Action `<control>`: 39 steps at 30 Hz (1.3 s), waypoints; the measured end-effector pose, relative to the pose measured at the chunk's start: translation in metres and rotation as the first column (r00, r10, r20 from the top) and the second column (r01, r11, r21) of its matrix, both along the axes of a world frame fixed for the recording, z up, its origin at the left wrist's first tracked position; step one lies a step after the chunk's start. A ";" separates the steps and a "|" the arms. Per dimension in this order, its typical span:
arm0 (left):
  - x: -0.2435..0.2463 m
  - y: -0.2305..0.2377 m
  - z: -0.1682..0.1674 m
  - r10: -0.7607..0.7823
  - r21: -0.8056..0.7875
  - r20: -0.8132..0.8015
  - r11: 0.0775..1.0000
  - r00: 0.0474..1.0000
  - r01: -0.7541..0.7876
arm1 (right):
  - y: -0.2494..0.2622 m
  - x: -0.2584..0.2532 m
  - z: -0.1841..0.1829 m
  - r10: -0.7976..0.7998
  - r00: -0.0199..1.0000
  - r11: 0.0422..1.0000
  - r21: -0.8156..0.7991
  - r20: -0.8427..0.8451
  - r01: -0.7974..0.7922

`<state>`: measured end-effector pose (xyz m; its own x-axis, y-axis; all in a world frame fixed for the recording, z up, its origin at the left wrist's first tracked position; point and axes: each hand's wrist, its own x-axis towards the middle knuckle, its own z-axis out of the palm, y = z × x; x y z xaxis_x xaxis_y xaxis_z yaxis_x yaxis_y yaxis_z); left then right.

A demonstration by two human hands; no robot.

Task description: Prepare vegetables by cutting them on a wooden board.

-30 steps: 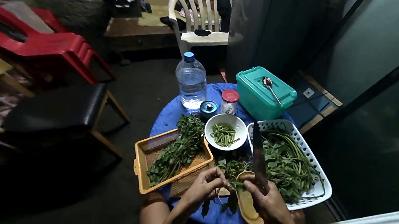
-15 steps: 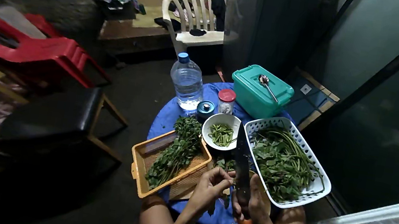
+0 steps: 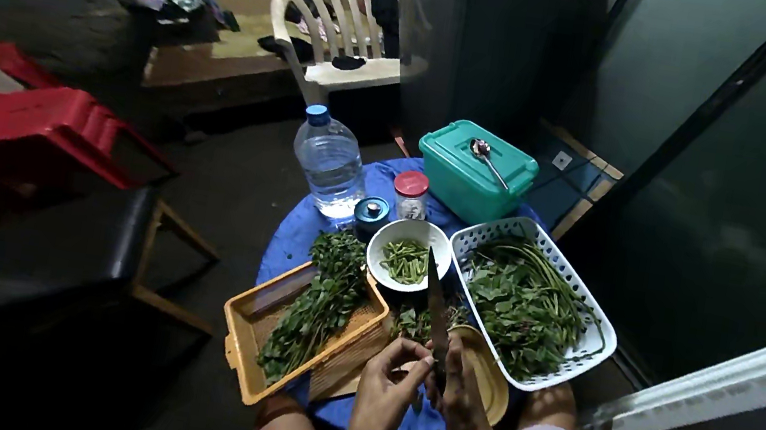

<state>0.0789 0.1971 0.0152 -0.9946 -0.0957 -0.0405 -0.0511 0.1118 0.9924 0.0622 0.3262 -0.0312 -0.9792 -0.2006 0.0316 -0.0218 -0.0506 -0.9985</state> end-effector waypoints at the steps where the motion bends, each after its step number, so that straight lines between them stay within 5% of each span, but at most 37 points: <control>1: 0.001 0.001 -0.002 0.008 -0.010 -0.008 1.000 1.000 -0.008 | 0.000 0.000 -0.001 0.004 1.000 1.000 -0.008 0.003 -0.004; 9: 0.004 0.011 -0.006 0.068 -0.005 -0.029 0.998 0.997 -0.068 | 0.001 0.003 -0.007 -0.049 0.999 0.999 -0.005 -0.024 0.049; 16: 0.004 0.018 -0.014 0.027 0.172 0.071 0.984 0.997 -0.039 | 0.013 0.001 -0.011 0.178 0.949 0.907 -0.417 0.260 -0.056; 22: -0.006 0.023 -0.033 -0.038 0.145 0.128 0.989 0.991 0.020 | 0.013 -0.008 -0.011 -0.139 0.959 0.990 0.017 0.247 0.140; 28: -0.022 0.007 -0.044 -0.053 0.481 0.287 0.872 0.956 -0.096 | 0.060 -0.043 -0.022 -0.458 0.887 0.860 0.275 0.046 0.430; 31: -0.040 0.002 -0.050 -0.008 0.564 0.311 0.807 0.950 -0.178 | 0.092 -0.056 -0.032 -0.500 0.863 0.806 0.401 0.068 0.435; 37: -0.102 0.000 -0.060 0.002 0.171 0.309 0.984 0.951 -0.058 | 0.113 -0.047 -0.054 -0.496 0.840 0.817 0.447 0.221 0.365; 39: -0.113 -0.001 -0.061 -0.046 0.167 0.377 0.986 0.925 -0.019 | 0.110 -0.040 -0.055 -0.478 0.839 0.840 0.415 0.260 0.350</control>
<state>-0.0340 0.1960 -0.0460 -0.9030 -0.0420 -0.4275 -0.4255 -0.0479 0.9037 0.0223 0.4359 -0.0864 -0.9048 0.2912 -0.3108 0.3804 0.2246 -0.8971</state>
